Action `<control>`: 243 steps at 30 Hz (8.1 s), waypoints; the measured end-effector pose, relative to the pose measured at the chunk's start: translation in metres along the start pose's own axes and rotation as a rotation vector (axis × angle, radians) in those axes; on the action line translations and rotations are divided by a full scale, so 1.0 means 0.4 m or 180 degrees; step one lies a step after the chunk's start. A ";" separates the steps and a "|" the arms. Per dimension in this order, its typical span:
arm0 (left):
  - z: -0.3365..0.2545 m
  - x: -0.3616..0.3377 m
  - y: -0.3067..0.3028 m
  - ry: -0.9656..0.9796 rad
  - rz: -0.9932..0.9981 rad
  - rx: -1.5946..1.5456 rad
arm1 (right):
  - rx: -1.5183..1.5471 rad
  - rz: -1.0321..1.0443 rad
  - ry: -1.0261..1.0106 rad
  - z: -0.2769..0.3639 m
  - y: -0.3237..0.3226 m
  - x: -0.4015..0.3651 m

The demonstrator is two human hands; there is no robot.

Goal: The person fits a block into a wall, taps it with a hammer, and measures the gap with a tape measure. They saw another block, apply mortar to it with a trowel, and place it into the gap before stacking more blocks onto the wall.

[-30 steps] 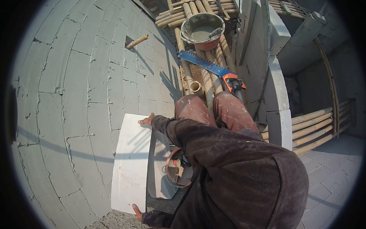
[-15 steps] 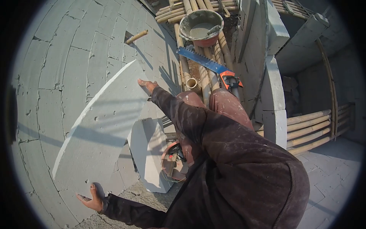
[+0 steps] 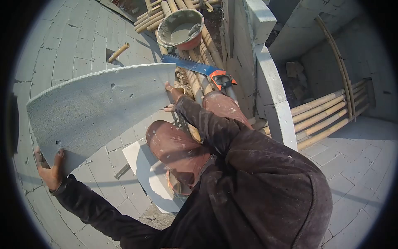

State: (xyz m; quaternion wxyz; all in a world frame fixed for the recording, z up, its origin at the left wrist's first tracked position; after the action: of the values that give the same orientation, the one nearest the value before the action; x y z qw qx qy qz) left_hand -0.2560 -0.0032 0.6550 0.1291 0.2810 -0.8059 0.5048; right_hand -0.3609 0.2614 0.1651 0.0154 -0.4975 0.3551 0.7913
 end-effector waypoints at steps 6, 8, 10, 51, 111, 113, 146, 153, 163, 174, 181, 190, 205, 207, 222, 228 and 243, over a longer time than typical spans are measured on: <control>-0.081 0.036 0.150 0.0119 0.0481 -0.0112 | 0.0718 -0.0251 0.0356 -0.080 -0.118 0.043; -0.106 0.038 0.177 0.0205 0.0428 -0.0172 | 0.0752 -0.0258 0.0447 -0.094 -0.124 0.047; -0.119 0.043 0.205 0.0242 0.0734 -0.0305 | 0.0635 0.0039 0.0454 -0.096 -0.128 0.035; 0.034 0.098 0.257 0.0046 0.0507 -0.0078 | -0.7326 -0.2771 -0.3978 0.994 0.109 0.284; 0.041 0.144 0.274 -0.0035 0.0504 -0.0553 | -0.2952 -0.0772 -0.5133 0.158 -0.108 -0.378; 0.051 0.142 0.274 -0.0040 0.0628 -0.0467 | -0.2859 -0.0844 -0.5101 0.211 -0.149 -0.403; 0.097 0.138 0.270 -0.0154 0.0503 -0.0592 | -0.3352 -0.0398 -0.3448 0.843 -0.195 0.262; 0.126 0.148 0.270 -0.0416 0.0441 -0.0635 | -0.2811 -0.0169 -0.3895 0.540 -0.188 0.012; 0.140 0.123 0.267 -0.0559 0.0422 -0.0665 | -0.2968 -0.0527 -0.4708 0.174 -0.209 -0.137; 0.159 0.105 0.252 -0.0638 0.0323 -0.0664 | -0.3611 -0.1376 -0.4392 0.128 -0.289 -0.064; 0.175 0.119 0.241 -0.0059 0.0596 -0.0806 | -0.3904 -0.1273 -0.3874 0.225 -0.356 -0.315; 0.093 0.056 0.228 0.0021 0.0568 -0.0504 | -0.5810 -0.2961 -0.4957 0.822 -0.040 0.040; 0.194 -0.020 0.262 -0.0429 -0.0502 -0.1614 | -0.7193 -0.0111 -0.3832 1.090 -0.122 0.598; 0.216 -0.030 0.264 -0.0477 -0.0689 -0.1836 | -0.5542 -0.0465 -0.2864 1.024 -0.033 0.221; 0.116 -0.015 0.327 -0.0705 -0.0925 -0.2651 | -0.4911 0.2043 -0.5959 0.843 0.681 -0.858; 0.083 -0.009 0.333 -0.0741 -0.0987 -0.2827 | -0.5434 0.1238 -0.8876 0.483 0.730 -0.942; 0.011 -0.018 0.380 -0.0611 -0.1338 -0.2718 | -0.4486 -0.1653 -0.7458 0.782 0.207 -0.587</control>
State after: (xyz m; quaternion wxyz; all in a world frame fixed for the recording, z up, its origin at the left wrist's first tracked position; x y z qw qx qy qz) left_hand -0.3383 0.0460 0.5368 0.2572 0.4049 -0.8751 0.0637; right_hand -0.5168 0.4575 0.4767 0.1942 0.4939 -0.4351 0.7273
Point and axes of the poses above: each hand's wrist, its own x-axis towards the middle knuckle, its own y-axis out of the palm, z = x × y, the point moved 5 cm from there along x, towards the middle knuckle, and after that the axes turned 10 degrees about -z, right-handed, at the moved point
